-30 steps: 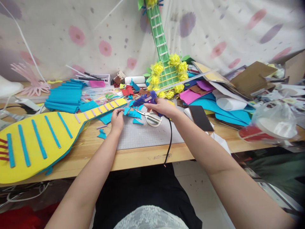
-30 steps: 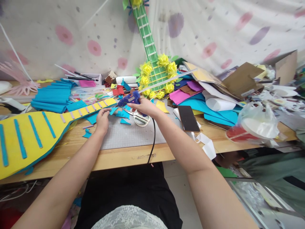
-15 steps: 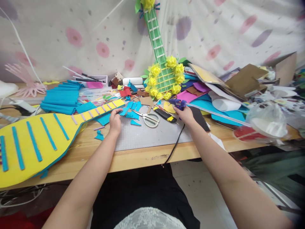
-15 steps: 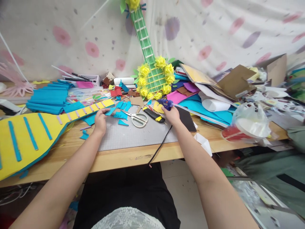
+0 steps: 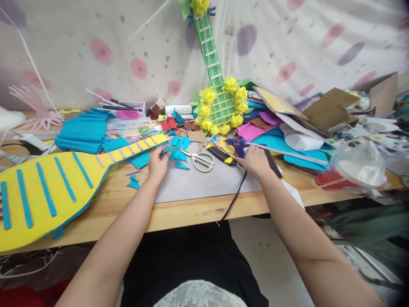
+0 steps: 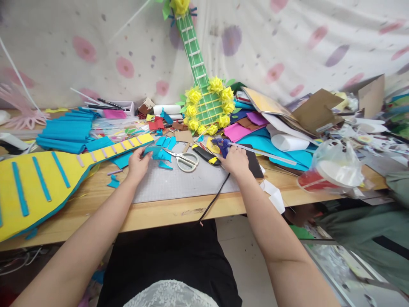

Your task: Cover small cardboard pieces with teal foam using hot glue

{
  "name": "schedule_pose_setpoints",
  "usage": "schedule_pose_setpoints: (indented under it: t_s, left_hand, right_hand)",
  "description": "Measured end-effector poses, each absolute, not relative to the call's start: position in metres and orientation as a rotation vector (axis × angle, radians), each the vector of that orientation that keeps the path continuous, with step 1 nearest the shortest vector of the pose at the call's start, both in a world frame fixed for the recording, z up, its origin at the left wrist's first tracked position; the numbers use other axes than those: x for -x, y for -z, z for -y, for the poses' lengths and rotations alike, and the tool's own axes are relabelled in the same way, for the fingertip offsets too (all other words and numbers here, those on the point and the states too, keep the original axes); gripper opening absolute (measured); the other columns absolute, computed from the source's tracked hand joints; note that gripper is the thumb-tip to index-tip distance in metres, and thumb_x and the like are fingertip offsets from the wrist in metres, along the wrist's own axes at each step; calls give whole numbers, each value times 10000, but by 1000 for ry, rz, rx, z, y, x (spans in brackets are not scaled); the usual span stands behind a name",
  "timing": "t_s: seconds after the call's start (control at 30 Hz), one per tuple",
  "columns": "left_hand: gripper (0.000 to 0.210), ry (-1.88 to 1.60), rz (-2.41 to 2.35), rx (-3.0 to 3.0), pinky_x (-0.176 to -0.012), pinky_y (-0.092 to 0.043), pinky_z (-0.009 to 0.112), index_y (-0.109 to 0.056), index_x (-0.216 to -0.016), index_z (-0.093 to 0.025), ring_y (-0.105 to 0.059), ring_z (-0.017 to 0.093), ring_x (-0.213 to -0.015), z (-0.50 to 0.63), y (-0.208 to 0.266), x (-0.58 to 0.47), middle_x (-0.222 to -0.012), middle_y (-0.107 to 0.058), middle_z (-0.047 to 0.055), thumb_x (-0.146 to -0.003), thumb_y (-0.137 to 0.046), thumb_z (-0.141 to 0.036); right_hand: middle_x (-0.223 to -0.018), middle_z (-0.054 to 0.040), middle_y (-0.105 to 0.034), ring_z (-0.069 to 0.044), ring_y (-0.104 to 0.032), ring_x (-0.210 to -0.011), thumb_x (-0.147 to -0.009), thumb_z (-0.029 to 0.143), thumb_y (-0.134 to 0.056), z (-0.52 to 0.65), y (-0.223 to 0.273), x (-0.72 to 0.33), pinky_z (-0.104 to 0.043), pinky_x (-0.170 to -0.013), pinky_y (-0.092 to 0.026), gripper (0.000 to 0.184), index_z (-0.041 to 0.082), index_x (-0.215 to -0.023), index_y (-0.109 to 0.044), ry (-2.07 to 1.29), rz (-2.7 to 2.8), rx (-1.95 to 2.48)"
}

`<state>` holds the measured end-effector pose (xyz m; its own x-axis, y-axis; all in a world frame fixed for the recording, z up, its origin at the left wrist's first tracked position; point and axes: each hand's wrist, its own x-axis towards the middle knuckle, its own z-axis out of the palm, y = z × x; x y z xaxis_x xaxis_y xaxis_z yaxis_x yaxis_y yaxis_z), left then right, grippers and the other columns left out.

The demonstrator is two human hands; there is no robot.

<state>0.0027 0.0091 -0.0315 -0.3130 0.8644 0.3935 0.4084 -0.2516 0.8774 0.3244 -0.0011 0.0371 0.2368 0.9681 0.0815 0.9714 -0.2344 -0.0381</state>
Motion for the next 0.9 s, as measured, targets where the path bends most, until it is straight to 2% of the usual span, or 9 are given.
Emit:
schedule_pose_setpoints:
  t_s: [0.1, 0.2, 0.27, 0.4, 0.43, 0.5, 0.63, 0.77, 0.9]
  left_hand:
    - [173, -1599, -1537, -1564, -651, -431, 271, -637, -808, -170, -564, 162, -702, -10, 32, -3, -781, -647, 26, -714, -617, -314]
    - [171, -1596, -1428, -1616, -672, -436, 276, -636, -808, -177, -565, 164, -718, -9, 32, -5, -779, -646, 21, -723, -613, -324]
    - [168, -1592, -1371, -1628, -690, -443, 283, -638, -812, -182, -567, 168, -735, -7, 30, -6, -789, -650, 24, -730, -607, -326]
    - [152, -1586, -1309, -1622, -723, -457, 293, -647, -833, -192, -578, 169, -762, -3, 25, -8, -822, -661, 25, -735, -598, -297]
    - [148, -1583, -1309, -1623, -723, -457, 292, -649, -833, -194, -578, 168, -759, -3, 25, -8, -820, -661, 23, -734, -596, -291]
    - [139, -1573, -1325, -1627, -712, -455, 286, -649, -822, -195, -573, 164, -746, -3, 24, -8, -798, -655, 18, -733, -594, -287]
    - [146, -1541, -1392, -1641, -662, -439, 270, -651, -811, -186, -563, 161, -728, -3, 23, -8, -776, -650, 20, -740, -592, -299]
    - [175, -1525, -1424, -1634, -626, -427, 262, -659, -833, -176, -560, 157, -708, -1, 22, -10, -778, -652, 23, -733, -599, -307]
    - [188, -1521, -1401, -1603, -657, -437, 267, -649, -836, -175, -562, 160, -732, -1, 23, -10, -796, -649, 27, -727, -598, -320]
  right_hand:
    - [-899, -126, -665, -260, -614, -865, -755, 471, -592, 8, -55, -306, -324, -699, -430, 366, 140, -912, -599, -241, 2091, 2331]
    - [-814, -43, -669, -172, -600, -747, -777, 413, -587, 4, -66, -269, -271, -645, -413, 229, 189, -814, -614, -408, 2204, 1808]
    - [-870, -37, -678, -148, -597, -771, -761, 331, -623, -6, -66, -240, -258, -673, -427, 185, 187, -877, -637, -524, 2186, 1514]
    - [-978, -52, -681, -138, -605, -845, -685, 246, -702, -30, -50, -189, -267, -760, -462, 365, 166, -1036, -638, -727, 2176, 1163]
    - [-965, -54, -685, -137, -611, -835, -668, 231, -716, -35, -46, -181, -267, -755, -468, 375, 159, -1028, -645, -783, 2178, 1130]
    - [-892, -44, -697, -130, -624, -792, -691, 202, -693, -39, -39, -171, -259, -732, -474, 265, 151, -950, -675, -834, 2128, 1139]
    - [-744, -12, -698, -137, -638, -736, -729, 208, -669, -34, -42, -169, -250, -699, -463, 83, 176, -792, -713, -667, 2084, 1244]
    - [-723, -1, -699, -147, -647, -758, -727, 228, -685, -29, -52, -174, -238, -694, -453, 67, 198, -771, -725, -553, 2134, 1258]
    - [-795, -9, -708, -132, -646, -767, -716, 188, -691, -33, -54, -171, -228, -705, -451, 132, 183, -846, -719, -585, 2187, 1209]
